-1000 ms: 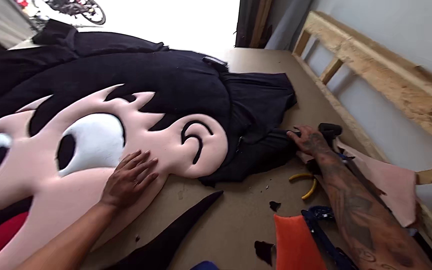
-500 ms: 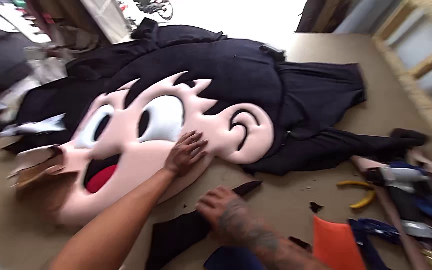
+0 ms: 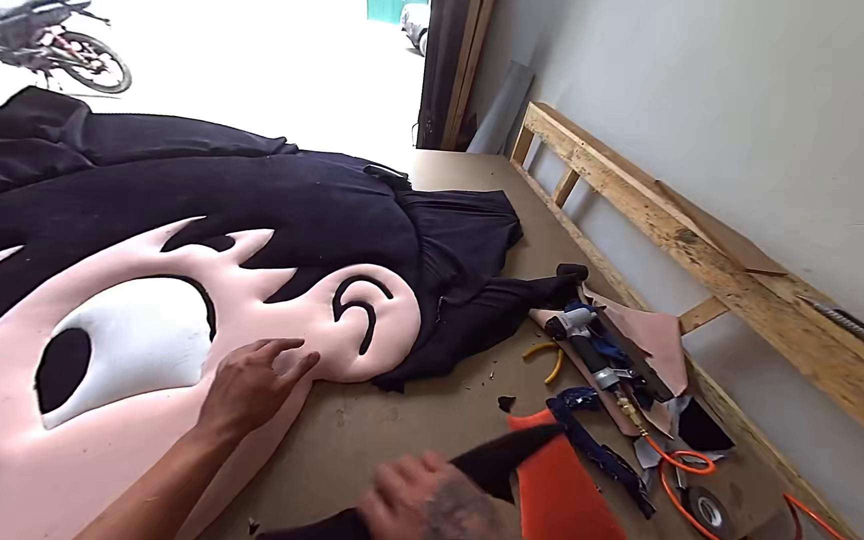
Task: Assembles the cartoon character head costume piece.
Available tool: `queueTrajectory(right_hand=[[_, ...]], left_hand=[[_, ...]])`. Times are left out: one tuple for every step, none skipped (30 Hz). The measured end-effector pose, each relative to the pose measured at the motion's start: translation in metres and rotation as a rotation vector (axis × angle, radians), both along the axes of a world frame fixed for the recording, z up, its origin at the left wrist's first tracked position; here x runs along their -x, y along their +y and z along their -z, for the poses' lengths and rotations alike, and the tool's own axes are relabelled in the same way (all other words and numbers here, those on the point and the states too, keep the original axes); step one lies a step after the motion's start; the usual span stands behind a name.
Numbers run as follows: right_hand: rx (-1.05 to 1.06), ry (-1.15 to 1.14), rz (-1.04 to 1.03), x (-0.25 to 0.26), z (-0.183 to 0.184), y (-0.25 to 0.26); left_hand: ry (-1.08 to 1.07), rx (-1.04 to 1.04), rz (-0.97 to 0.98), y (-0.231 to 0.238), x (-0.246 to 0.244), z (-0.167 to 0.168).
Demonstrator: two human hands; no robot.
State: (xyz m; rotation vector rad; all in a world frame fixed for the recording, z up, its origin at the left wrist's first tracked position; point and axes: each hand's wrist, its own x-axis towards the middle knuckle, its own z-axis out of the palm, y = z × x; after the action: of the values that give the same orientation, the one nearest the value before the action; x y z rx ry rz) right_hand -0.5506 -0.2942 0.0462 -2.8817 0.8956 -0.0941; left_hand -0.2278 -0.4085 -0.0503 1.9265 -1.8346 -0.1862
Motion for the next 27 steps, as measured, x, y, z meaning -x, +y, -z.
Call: queueTrajectory(right_hand=[[0.003,0.019,0.083,0.028,-0.014,-0.001],[-0.001,0.040,0.157,0.057,-0.026,-0.002],[-0.014,0.052,0.223,0.088,-0.037,-0.004],[-0.023,0.052,0.283,0.119,-0.047,-0.005],[-0.029,0.042,0.339,0.149,-0.054,-0.007],[-0.037,0.024,0.392,0.177,-0.062,-0.008],[-0.049,0.002,0.439,0.203,-0.071,-0.011],[-0.057,-0.020,0.477,0.229,-0.078,-0.016],[-0.060,-0.046,0.511,0.253,-0.084,-0.023],[-0.058,-0.075,0.538,0.277,-0.088,-0.032],[-0.055,-0.100,0.565,0.298,-0.090,-0.044],[-0.047,-0.125,0.587,0.318,-0.091,-0.060],[-0.038,-0.147,0.607,0.337,-0.092,-0.079],[-0.017,-0.162,0.631,0.353,-0.090,-0.099],[0.005,-0.168,0.663,0.365,-0.088,-0.121],[0.046,-0.157,0.704,0.374,-0.082,-0.143],[0.107,-0.139,0.739,0.382,-0.075,-0.166],[0.181,-0.125,0.758,0.387,-0.068,-0.190],[0.269,-0.117,0.761,0.391,-0.060,-0.215],[0.357,-0.111,0.755,0.394,-0.053,-0.239],[0.425,-0.104,0.744,0.396,-0.048,-0.261],[0.466,-0.098,0.726,0.397,-0.045,-0.283],[0.480,-0.093,0.702,0.397,-0.045,-0.305],[0.479,-0.087,0.685,0.396,-0.046,-0.326],[0.471,-0.083,0.672,0.396,-0.048,-0.345],[0.459,-0.083,0.658,0.394,-0.050,-0.364],[0.438,-0.083,0.644,0.393,-0.052,-0.382]], left_hand=[[0.027,-0.001,0.027,-0.008,0.019,-0.011],[0.050,0.008,0.060,-0.019,0.041,-0.019],[0.068,0.020,0.094,-0.031,0.065,-0.025],[0.090,0.015,0.127,-0.045,0.091,-0.033],[0.114,0.004,0.161,-0.060,0.117,-0.041],[0.133,-0.005,0.188,-0.077,0.143,-0.049],[0.139,-0.006,0.198,-0.095,0.169,-0.056],[0.137,0.000,0.197,-0.114,0.195,-0.060],[0.128,0.000,0.189,-0.136,0.220,-0.062],[0.118,0.005,0.186,-0.159,0.245,-0.063],[0.105,0.002,0.187,-0.182,0.269,-0.064],[0.083,-0.016,0.188,-0.206,0.291,-0.065],[0.050,-0.045,0.185,-0.230,0.311,-0.064],[0.010,-0.069,0.179,-0.253,0.330,-0.061],[-0.040,-0.098,0.169,-0.274,0.346,-0.055],[-0.090,-0.133,0.161,-0.291,0.360,-0.050],[-0.139,-0.170,0.148,-0.304,0.371,-0.044],[-0.185,-0.218,0.131,-0.314,0.380,-0.039],[-0.220,-0.270,0.113,-0.322,0.386,-0.036],[-0.259,-0.318,0.091,-0.329,0.391,-0.033],[-0.294,-0.354,0.070,-0.334,0.394,-0.030],[-0.320,-0.381,0.054,-0.337,0.396,-0.027],[-0.338,-0.400,0.046,-0.338,0.395,-0.026],[-0.347,-0.410,0.045,-0.339,0.391,-0.027],[-0.343,-0.402,0.046,-0.341,0.386,-0.030],[-0.320,-0.383,0.049,-0.344,0.378,-0.032],[-0.290,-0.370,0.053,-0.348,0.369,-0.035]])
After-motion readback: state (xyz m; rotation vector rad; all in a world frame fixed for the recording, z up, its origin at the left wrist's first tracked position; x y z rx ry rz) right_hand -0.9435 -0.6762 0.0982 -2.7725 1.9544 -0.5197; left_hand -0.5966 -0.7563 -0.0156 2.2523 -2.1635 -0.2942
